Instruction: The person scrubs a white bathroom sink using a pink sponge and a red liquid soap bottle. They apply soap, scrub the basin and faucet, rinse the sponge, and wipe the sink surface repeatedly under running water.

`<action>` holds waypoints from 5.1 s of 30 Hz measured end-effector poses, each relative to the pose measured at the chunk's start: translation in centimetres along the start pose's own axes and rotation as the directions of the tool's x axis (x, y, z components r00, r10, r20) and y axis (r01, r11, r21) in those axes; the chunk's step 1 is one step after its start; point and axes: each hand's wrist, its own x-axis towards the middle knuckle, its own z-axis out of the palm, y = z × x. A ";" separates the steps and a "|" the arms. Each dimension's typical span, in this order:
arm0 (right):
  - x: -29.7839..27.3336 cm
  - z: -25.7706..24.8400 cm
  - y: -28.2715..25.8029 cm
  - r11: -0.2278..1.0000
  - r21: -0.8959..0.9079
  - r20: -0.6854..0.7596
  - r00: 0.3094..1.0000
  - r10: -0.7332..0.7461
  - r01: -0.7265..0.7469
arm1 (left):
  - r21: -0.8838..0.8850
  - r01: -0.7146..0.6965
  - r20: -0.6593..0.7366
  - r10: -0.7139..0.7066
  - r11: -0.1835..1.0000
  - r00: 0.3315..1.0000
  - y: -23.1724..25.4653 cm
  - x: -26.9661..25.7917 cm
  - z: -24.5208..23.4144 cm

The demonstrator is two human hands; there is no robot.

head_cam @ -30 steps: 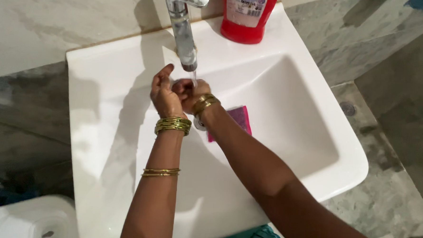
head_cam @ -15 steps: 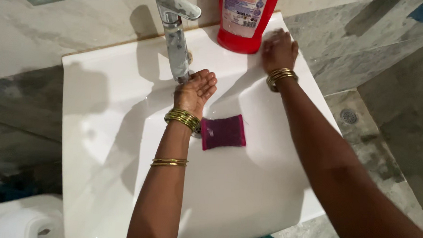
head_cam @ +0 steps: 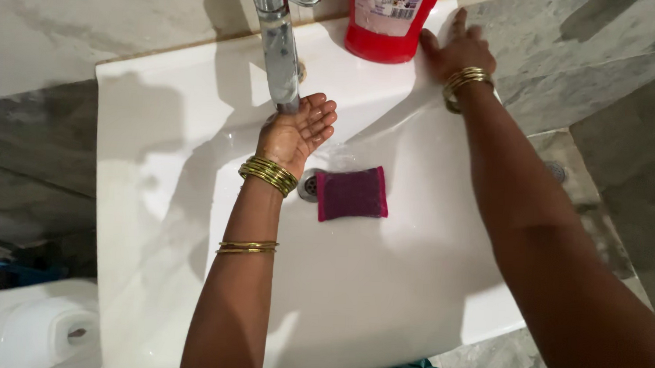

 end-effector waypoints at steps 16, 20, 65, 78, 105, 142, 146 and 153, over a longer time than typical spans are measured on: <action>-12.8 -4.0 7.3 0.958 -0.217 0.125 0.968 0.220 -0.189 | -0.141 0.000 0.115 0.016 0.990 0.993 -0.2 0.0 -3.3; -14.8 -1.2 2.0 0.972 -0.182 -0.075 0.983 -0.167 0.151 | -0.068 -0.015 -0.021 0.013 0.998 1.000 0.0 -1.3 -5.0; -9.3 -3.2 11.9 0.910 0.376 0.540 0.839 -0.063 -0.174 | -0.393 -0.045 0.054 0.072 0.918 0.996 -3.9 1.5 -2.2; -21.9 -6.1 18.1 0.988 -0.070 0.593 0.791 0.152 -0.137 | -0.311 0.025 0.029 -0.017 0.950 0.999 -3.8 -0.7 -3.0; -2.2 8.9 2.5 -0.548 0.794 -0.319 0.948 -0.007 0.264 | -0.322 -0.013 0.038 0.027 0.947 0.999 -3.8 1.6 -2.6; -33.9 -6.6 9.4 0.913 -0.348 0.070 0.965 0.253 -0.214 | 0.091 0.198 -0.024 -0.196 0.976 0.980 -8.4 -7.1 -3.1; -26.8 -3.3 0.2 0.815 0.559 0.212 0.924 -0.318 0.153 | 0.088 0.143 -0.110 -0.133 0.986 0.985 -6.3 -8.1 -6.4; -14.9 10.5 -14.7 -0.615 0.420 0.684 0.678 -0.269 -0.668 | 0.248 -0.028 -0.233 0.088 0.968 0.969 -2.9 -10.0 -13.2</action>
